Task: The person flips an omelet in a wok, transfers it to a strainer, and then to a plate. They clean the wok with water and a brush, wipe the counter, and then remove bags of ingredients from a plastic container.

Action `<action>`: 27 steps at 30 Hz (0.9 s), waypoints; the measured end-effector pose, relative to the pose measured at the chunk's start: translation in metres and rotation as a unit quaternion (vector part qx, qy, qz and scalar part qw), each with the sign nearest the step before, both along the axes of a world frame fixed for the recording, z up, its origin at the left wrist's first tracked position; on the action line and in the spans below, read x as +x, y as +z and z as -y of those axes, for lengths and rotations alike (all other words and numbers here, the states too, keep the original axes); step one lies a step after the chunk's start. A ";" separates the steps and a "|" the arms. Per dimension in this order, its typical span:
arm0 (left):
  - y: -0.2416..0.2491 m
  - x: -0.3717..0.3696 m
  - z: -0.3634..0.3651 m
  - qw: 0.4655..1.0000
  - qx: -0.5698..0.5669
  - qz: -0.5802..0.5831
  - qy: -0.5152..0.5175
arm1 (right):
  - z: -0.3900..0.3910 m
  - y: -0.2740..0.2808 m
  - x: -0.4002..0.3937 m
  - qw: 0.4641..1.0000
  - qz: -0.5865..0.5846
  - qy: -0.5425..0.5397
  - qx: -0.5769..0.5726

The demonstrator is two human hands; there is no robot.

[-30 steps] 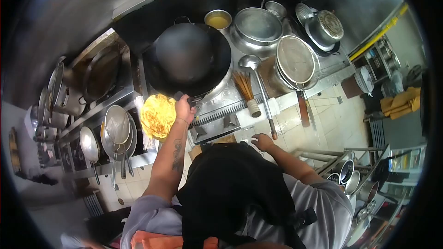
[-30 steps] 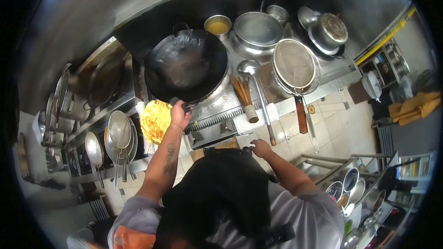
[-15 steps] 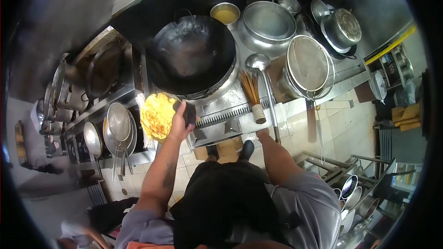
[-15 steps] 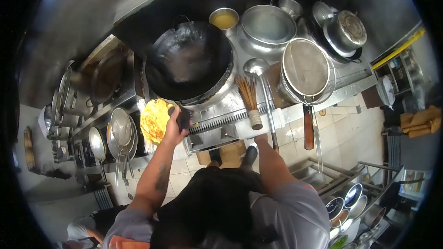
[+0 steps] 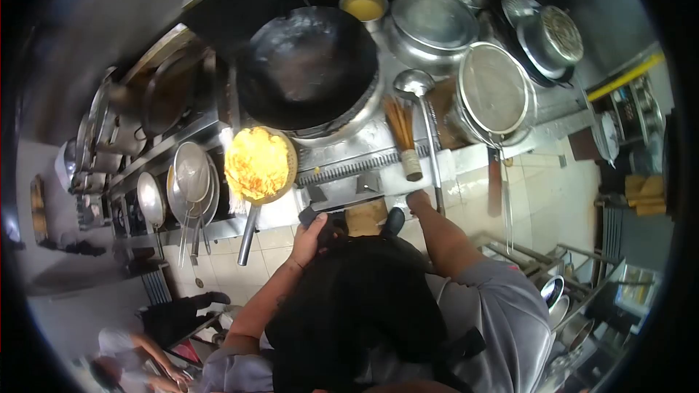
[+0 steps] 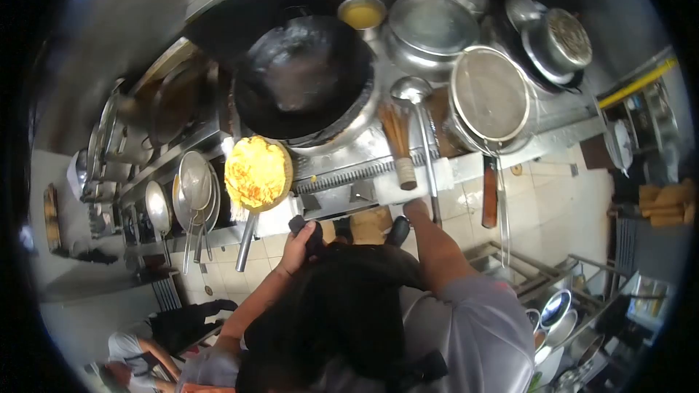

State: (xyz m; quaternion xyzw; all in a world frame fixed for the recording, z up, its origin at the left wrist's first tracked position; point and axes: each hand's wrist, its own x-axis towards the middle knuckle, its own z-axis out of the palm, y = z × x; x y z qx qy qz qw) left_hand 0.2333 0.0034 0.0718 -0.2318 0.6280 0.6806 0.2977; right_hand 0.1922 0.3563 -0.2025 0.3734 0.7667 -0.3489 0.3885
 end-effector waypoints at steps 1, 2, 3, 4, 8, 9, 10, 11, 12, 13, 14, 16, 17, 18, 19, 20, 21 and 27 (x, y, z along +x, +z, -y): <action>-0.003 0.001 -0.003 1.000 0.000 0.002 0.014 | -0.005 -0.028 0.015 0.993 -0.068 0.097 0.014; 0.003 0.003 -0.010 0.999 0.005 -0.004 0.046 | -0.001 -0.004 0.020 0.988 -0.040 0.150 0.023; 0.003 0.006 -0.012 0.999 0.009 -0.001 0.033 | 0.001 -0.004 0.030 0.975 -0.059 0.214 0.010; 0.002 0.004 -0.012 0.999 0.018 -0.023 0.034 | 0.008 0.039 0.045 0.928 -0.195 0.307 0.079; 0.005 -0.001 -0.021 0.997 0.018 -0.062 0.048 | 0.007 0.168 0.074 0.918 -0.342 0.176 -0.100; 0.008 0.001 -0.021 0.995 0.002 -0.076 0.066 | 0.004 0.186 0.080 0.894 -0.390 0.092 -0.200; 0.001 -0.003 -0.015 0.996 0.015 -0.062 0.061 | 0.004 0.237 0.081 0.866 -0.399 0.011 -0.302; -0.002 -0.011 -0.014 0.997 0.017 -0.061 0.038 | 0.004 0.306 0.082 0.820 -0.407 -0.070 -0.396; -0.003 -0.018 -0.013 0.996 0.054 -0.059 0.026 | 0.002 0.369 0.089 0.749 -0.474 -0.093 -0.454; -0.004 -0.022 -0.010 0.995 0.089 -0.052 0.010 | 0.003 0.425 0.104 0.667 -0.539 -0.115 -0.501; -0.005 -0.028 -0.012 0.994 0.098 -0.042 -0.009 | 0.007 0.469 0.125 0.550 -0.605 -0.102 -0.567; -0.004 -0.040 -0.017 0.991 0.107 -0.028 -0.072 | 0.032 0.540 0.155 0.287 -0.735 0.004 -0.614; -0.006 -0.042 -0.019 0.988 0.118 -0.019 -0.100 | 0.051 0.569 0.181 0.246 -0.785 -0.011 -0.569; -0.011 -0.046 -0.018 0.982 0.117 -0.013 -0.146 | 0.080 0.588 0.195 0.161 -0.838 -0.027 -0.520; -0.009 -0.045 -0.020 0.976 0.123 -0.010 -0.182 | 0.106 0.598 0.208 0.077 -0.883 -0.038 -0.462; -0.004 -0.041 -0.023 0.968 0.123 -0.005 -0.217 | 0.126 0.603 0.228 0.073 -0.899 -0.022 -0.432; 0.002 -0.036 -0.025 0.960 0.124 0.000 -0.252 | 0.144 0.604 0.250 0.093 -0.910 -0.016 -0.403; -0.012 0.013 -0.011 0.896 0.127 0.033 -0.424 | 0.266 0.608 0.348 0.147 -0.963 -0.042 -0.221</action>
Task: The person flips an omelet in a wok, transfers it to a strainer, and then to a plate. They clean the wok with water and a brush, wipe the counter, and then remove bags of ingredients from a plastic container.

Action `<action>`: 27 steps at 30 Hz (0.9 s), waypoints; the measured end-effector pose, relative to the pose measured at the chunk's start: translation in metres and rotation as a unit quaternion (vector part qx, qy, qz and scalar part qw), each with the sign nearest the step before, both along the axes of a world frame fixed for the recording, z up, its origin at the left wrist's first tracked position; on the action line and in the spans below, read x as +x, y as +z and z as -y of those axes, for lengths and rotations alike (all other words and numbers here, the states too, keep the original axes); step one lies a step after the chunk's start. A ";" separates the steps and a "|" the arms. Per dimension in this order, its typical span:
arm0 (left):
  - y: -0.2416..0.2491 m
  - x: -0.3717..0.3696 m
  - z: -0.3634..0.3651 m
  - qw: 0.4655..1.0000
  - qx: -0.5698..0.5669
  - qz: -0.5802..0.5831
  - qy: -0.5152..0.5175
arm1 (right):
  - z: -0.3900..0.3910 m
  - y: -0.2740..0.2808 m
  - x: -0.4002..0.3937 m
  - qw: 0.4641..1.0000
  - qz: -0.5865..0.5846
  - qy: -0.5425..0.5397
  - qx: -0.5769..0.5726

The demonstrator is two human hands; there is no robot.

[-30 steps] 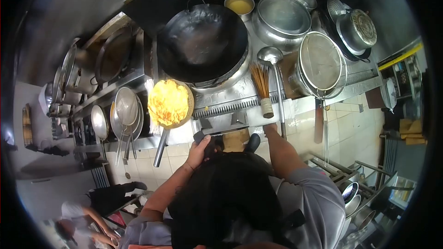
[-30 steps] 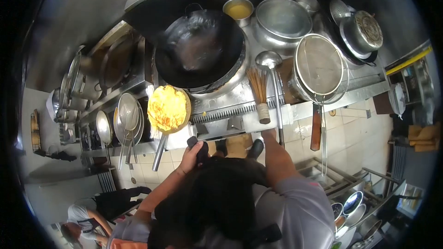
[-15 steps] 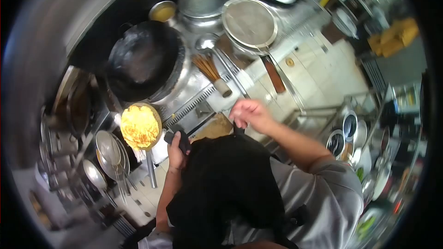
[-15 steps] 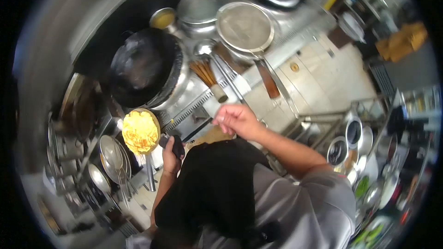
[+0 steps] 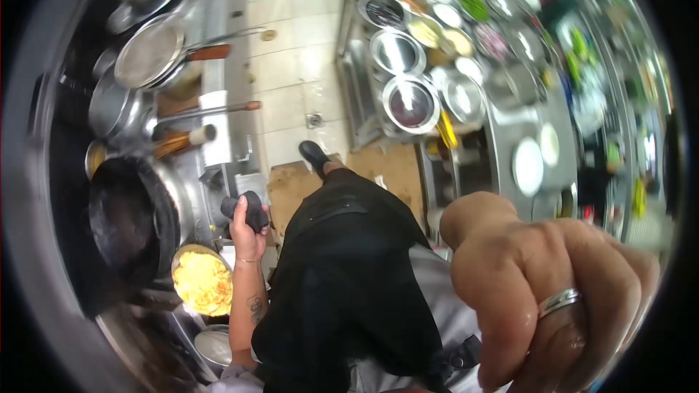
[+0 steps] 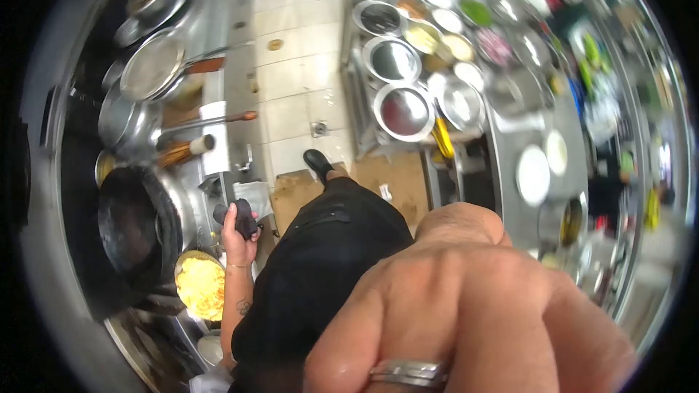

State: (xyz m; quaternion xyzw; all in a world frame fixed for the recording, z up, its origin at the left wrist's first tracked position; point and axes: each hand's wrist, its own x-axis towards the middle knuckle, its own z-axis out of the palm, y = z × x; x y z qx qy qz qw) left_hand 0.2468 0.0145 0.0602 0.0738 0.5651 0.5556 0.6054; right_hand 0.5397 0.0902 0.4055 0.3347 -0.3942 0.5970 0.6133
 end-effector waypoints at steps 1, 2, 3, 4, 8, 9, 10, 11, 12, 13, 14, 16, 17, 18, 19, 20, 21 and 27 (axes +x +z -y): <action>0.000 0.012 0.004 0.999 -0.007 0.006 -0.034 | 0.022 0.004 0.017 0.999 0.011 -0.033 0.001; -0.001 0.024 0.007 0.997 -0.010 0.009 -0.070 | 0.044 0.007 0.035 0.998 0.028 -0.059 0.000; -0.004 0.034 0.014 0.996 -0.014 0.012 -0.088 | 0.065 0.008 0.053 0.995 0.048 -0.086 -0.004; -0.006 0.049 0.010 0.994 -0.008 0.019 -0.104 | 0.081 0.008 0.073 0.992 0.078 -0.099 -0.002; -0.003 0.092 0.014 0.981 0.007 0.024 -0.193 | 0.102 -0.046 0.125 0.974 0.201 -0.102 0.027; -0.005 0.097 0.016 0.980 0.015 0.029 -0.195 | 0.128 -0.062 0.144 0.907 0.323 -0.217 -0.161; -0.006 0.101 0.018 0.980 0.022 0.033 -0.195 | 0.125 -0.091 0.158 0.847 0.396 -0.293 -0.201; 0.004 0.110 0.022 0.984 0.030 0.018 -0.176 | 0.122 -0.130 0.176 0.775 0.474 -0.309 -0.283; -0.008 0.103 0.023 0.981 0.041 0.028 -0.187 | 0.119 -0.171 0.197 0.722 0.497 -0.300 -0.376; -0.006 0.102 0.025 0.983 0.039 0.019 -0.178 | 0.124 -0.208 0.223 0.652 0.514 -0.315 -0.460; -0.004 0.102 0.028 0.985 0.038 0.008 -0.166 | 0.128 -0.243 0.249 0.577 0.523 -0.324 -0.537; -0.014 0.094 0.029 0.992 0.038 -0.003 -0.123 | 0.144 -0.303 0.316 0.489 0.449 -0.344 -0.664; 0.007 0.103 0.032 0.994 0.030 -0.036 -0.096 | 0.149 -0.329 0.349 0.445 0.401 -0.373 -0.709; 0.000 0.094 0.033 0.994 0.043 -0.032 -0.093 | 0.155 -0.361 0.390 0.399 0.353 -0.399 -0.747; -0.009 0.088 0.033 0.993 0.040 -0.049 -0.095 | 0.162 -0.403 0.440 0.400 0.303 -0.382 -0.776; -0.008 0.082 0.041 0.993 0.033 -0.070 -0.085 | 0.173 -0.435 0.485 0.402 0.263 -0.354 -0.802; -0.011 0.087 0.044 0.995 0.022 -0.079 -0.050 | 0.181 -0.444 0.520 0.385 0.222 -0.322 -0.836; 0.001 0.095 0.110 0.968 -0.070 -0.219 0.100 | 0.173 -0.530 0.683 0.508 0.168 -0.302 -0.789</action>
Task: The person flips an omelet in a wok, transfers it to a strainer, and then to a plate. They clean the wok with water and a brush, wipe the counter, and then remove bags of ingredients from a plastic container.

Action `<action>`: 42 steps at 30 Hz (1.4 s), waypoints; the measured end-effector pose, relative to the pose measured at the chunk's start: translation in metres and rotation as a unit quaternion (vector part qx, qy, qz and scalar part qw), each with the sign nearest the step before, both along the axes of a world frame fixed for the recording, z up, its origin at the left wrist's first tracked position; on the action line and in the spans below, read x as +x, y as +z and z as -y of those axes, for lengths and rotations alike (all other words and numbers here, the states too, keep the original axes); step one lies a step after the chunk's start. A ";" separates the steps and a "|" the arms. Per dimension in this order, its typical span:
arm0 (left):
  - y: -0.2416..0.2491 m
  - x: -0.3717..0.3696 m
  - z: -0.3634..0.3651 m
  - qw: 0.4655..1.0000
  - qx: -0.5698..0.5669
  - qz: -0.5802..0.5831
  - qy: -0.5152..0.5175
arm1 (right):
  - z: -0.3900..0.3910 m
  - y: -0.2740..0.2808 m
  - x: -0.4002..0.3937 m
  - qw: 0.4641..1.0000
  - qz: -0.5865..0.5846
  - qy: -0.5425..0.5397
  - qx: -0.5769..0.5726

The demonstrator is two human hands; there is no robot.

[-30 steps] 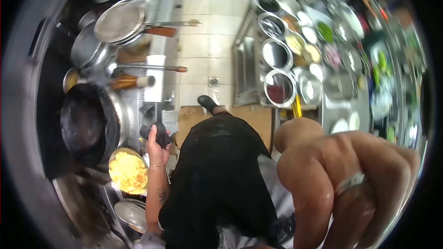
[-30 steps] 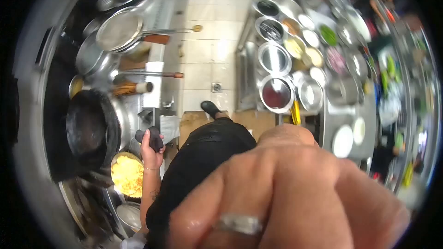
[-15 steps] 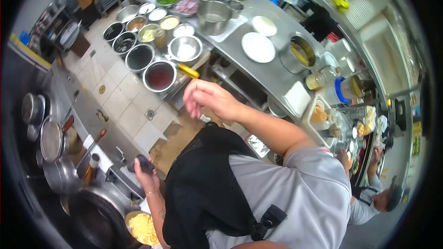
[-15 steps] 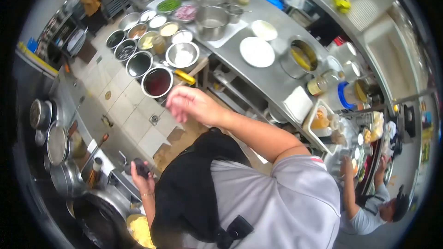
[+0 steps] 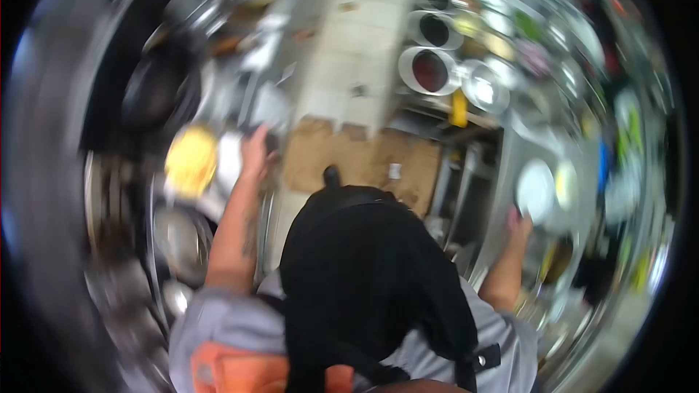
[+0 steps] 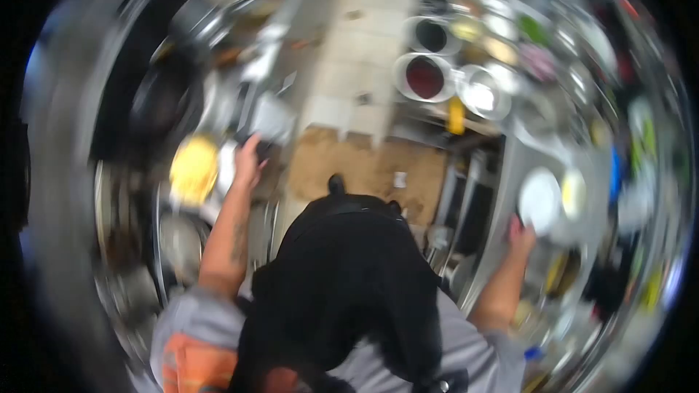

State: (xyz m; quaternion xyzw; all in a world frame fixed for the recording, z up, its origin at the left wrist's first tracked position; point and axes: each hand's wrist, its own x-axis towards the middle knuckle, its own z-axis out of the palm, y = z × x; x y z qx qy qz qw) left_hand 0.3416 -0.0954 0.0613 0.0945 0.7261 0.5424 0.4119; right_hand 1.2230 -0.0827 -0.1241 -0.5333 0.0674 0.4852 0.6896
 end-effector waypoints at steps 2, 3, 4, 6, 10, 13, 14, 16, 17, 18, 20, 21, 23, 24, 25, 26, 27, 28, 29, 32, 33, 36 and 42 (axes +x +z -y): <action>-0.006 -0.012 0.043 0.990 -0.022 -0.131 0.036 | -0.017 0.010 0.011 0.990 0.000 -0.045 -0.131; -0.018 -0.024 0.069 0.981 -0.013 -0.192 0.039 | -0.017 0.016 0.009 0.992 -0.022 -0.031 -0.118; -0.012 -0.037 0.091 0.966 -0.043 -0.247 0.058 | -0.007 0.012 0.016 0.997 0.031 0.014 -0.074; -0.004 -0.045 0.134 0.941 -0.064 -0.319 0.095 | -0.006 0.054 -0.031 0.989 0.090 0.038 -0.115; -0.037 -0.084 0.203 0.973 0.026 -0.113 0.199 | -0.013 0.142 -0.132 0.959 0.237 0.109 -0.114; -0.084 -0.117 0.219 0.949 0.132 0.164 0.236 | -0.049 0.163 -0.192 0.858 0.442 0.264 0.005; -0.075 -0.110 0.215 0.927 0.162 0.236 0.241 | -0.071 0.155 -0.200 0.808 0.491 0.321 0.054; -0.071 -0.104 0.207 0.899 0.218 0.291 0.245 | -0.116 0.142 -0.260 0.788 0.461 0.383 0.141; -0.070 -0.108 0.204 0.867 0.267 0.341 0.248 | -0.133 0.141 -0.304 0.777 0.449 0.402 0.182; -0.096 -0.118 0.202 0.865 0.302 0.335 0.218 | -0.124 0.176 -0.370 0.758 0.456 0.443 0.144; -0.094 -0.108 0.187 0.938 0.201 0.154 0.236 | -0.147 0.145 -0.443 0.773 0.393 0.474 0.152; -0.084 -0.100 0.185 0.951 0.161 0.108 0.242 | -0.132 0.172 -0.498 0.739 0.419 0.512 0.128; -0.064 -0.087 0.194 0.956 0.160 0.075 0.235 | -0.118 0.181 -0.582 0.761 0.345 0.540 0.101; -0.062 -0.083 0.206 0.962 0.154 0.059 0.219 | -0.116 0.178 -0.612 0.734 0.350 0.564 0.143; -0.061 -0.082 0.217 0.967 0.146 0.042 0.204 | -0.119 0.166 -0.639 0.706 0.363 0.576 0.192; -0.052 -0.079 0.227 0.967 0.145 0.043 0.204 | -0.127 0.146 -0.663 0.660 0.392 0.583 0.267; -0.036 -0.074 0.237 0.973 0.127 0.022 0.191 | -0.118 0.151 -0.692 0.649 0.393 0.599 0.255; -0.020 -0.068 0.245 0.978 0.108 0.002 0.177 | -0.114 0.152 -0.720 0.642 0.386 0.632 0.196; -0.003 -0.064 0.250 0.979 0.104 0.004 0.174 | -0.090 0.177 -0.747 0.633 0.373 0.639 0.227; 0.026 -0.060 0.259 0.986 0.073 -0.049 0.142 | -0.088 0.160 -0.814 0.616 0.341 0.674 0.225; 0.031 -0.063 0.260 0.987 0.073 -0.050 0.136 | -0.089 0.155 -0.832 0.606 0.353 0.667 0.253; 0.055 -0.066 0.261 0.989 0.100 -0.010 0.112 | -0.065 0.198 -0.870 0.596 0.349 0.674 0.263; 0.051 -0.082 0.249 0.987 0.099 -0.049 0.119 | -0.055 0.262 -0.911 0.538 0.427 0.670 0.282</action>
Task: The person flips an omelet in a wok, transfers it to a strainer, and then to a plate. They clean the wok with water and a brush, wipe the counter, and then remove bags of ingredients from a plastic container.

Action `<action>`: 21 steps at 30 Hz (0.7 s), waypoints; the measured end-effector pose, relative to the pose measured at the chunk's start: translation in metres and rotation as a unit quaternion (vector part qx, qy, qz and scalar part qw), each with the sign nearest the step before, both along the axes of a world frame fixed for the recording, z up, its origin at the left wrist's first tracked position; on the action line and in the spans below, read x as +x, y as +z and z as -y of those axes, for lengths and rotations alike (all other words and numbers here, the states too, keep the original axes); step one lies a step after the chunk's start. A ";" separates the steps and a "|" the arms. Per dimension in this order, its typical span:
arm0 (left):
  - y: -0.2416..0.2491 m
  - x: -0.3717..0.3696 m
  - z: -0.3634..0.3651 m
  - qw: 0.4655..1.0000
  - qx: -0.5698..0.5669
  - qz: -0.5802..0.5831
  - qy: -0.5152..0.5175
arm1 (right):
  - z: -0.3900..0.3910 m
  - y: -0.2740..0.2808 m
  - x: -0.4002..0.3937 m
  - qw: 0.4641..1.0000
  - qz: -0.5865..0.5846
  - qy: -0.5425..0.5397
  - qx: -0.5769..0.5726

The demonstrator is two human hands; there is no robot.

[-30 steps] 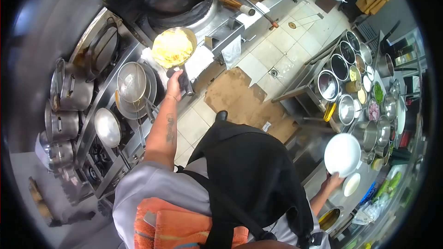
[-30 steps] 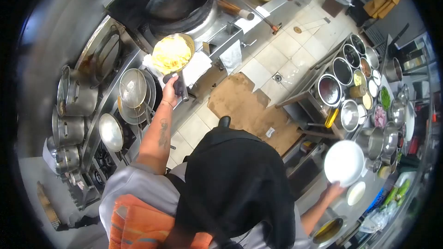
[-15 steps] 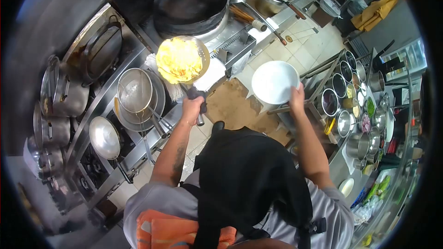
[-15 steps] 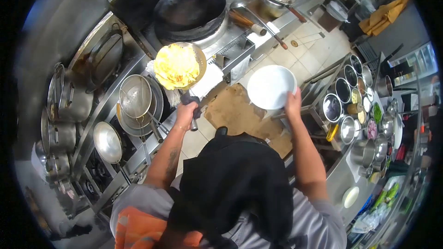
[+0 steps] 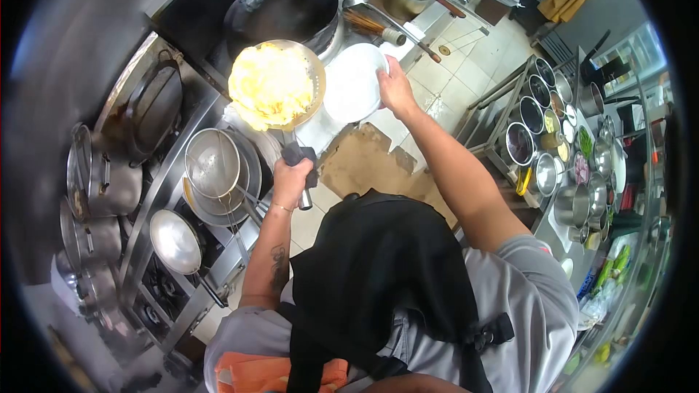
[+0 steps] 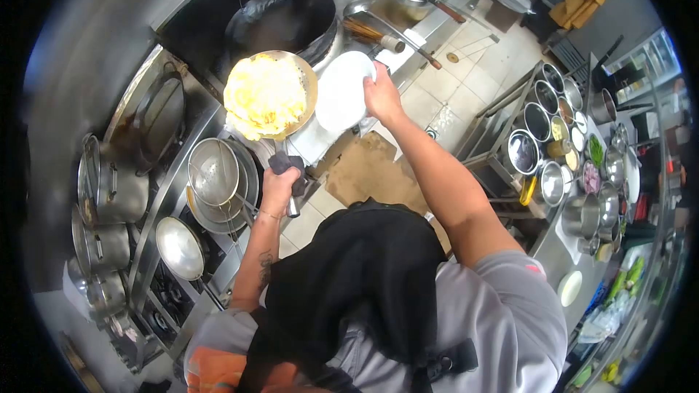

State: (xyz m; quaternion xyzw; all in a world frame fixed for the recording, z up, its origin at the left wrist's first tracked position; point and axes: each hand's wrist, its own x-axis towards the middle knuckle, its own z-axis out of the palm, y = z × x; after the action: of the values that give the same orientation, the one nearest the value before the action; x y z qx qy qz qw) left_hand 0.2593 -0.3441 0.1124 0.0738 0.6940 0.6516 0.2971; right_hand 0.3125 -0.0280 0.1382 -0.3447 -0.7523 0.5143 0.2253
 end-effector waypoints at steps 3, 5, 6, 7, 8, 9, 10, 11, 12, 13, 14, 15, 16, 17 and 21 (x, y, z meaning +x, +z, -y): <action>0.000 -0.013 -0.002 0.999 0.036 0.012 0.005 | -0.024 -0.019 -0.013 0.981 -0.030 -0.021 0.192; 0.003 -0.019 -0.001 0.999 0.050 -0.005 0.008 | -0.015 0.023 -0.004 0.999 -0.023 -0.037 -0.017; 0.010 -0.019 -0.001 0.999 0.037 -0.016 0.009 | -0.018 0.024 -0.007 0.999 -0.023 -0.041 0.011; 0.014 -0.019 -0.001 0.999 0.024 -0.025 0.010 | -0.020 0.023 -0.008 0.999 -0.024 -0.040 0.013; 0.013 -0.019 -0.001 0.999 0.026 -0.026 0.010 | -0.020 0.022 -0.010 0.999 0.009 -0.032 -0.006; 0.010 -0.020 0.000 0.999 0.006 -0.049 0.005 | -0.018 0.024 -0.011 0.998 0.042 -0.024 -0.027; 0.009 -0.021 0.001 0.997 -0.015 -0.071 0.001 | -0.018 0.014 -0.015 0.998 0.042 -0.025 -0.026; 0.008 -0.022 0.003 0.997 -0.015 -0.071 0.000 | -0.019 -0.006 -0.022 0.999 0.032 -0.019 -0.019; 0.010 -0.023 0.003 0.996 -0.033 -0.079 -0.016 | -0.021 -0.025 -0.028 1.000 0.022 -0.013 -0.011; 0.012 -0.023 0.003 0.994 -0.052 -0.087 -0.032 | -0.020 -0.042 -0.034 1.000 0.022 -0.013 -0.010; 0.016 -0.021 0.003 0.995 -0.052 -0.086 -0.030 | -0.017 -0.058 -0.039 0.999 -0.030 -0.015 -0.031; 0.022 -0.017 0.002 0.986 -0.070 -0.148 -0.045 | -0.010 -0.061 -0.042 0.995 -0.082 -0.017 -0.052; 0.024 -0.015 -0.001 0.972 -0.087 -0.210 -0.060 | -0.005 -0.064 -0.040 0.989 -0.091 -0.014 -0.111; 0.024 -0.019 -0.006 0.972 -0.086 -0.211 -0.059 | -0.004 -0.066 -0.046 0.990 -0.092 -0.014 -0.110; 0.033 -0.023 -0.023 0.980 -0.070 -0.161 -0.092 | 0.007 -0.078 -0.052 0.964 -0.199 -0.031 -0.172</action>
State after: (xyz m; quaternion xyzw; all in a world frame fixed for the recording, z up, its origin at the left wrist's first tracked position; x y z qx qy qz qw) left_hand 0.2359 -0.3211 0.1453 0.2206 0.7669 0.5507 0.2446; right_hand 0.2606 -0.0347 0.0606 -0.2916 -0.5816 0.6868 0.3240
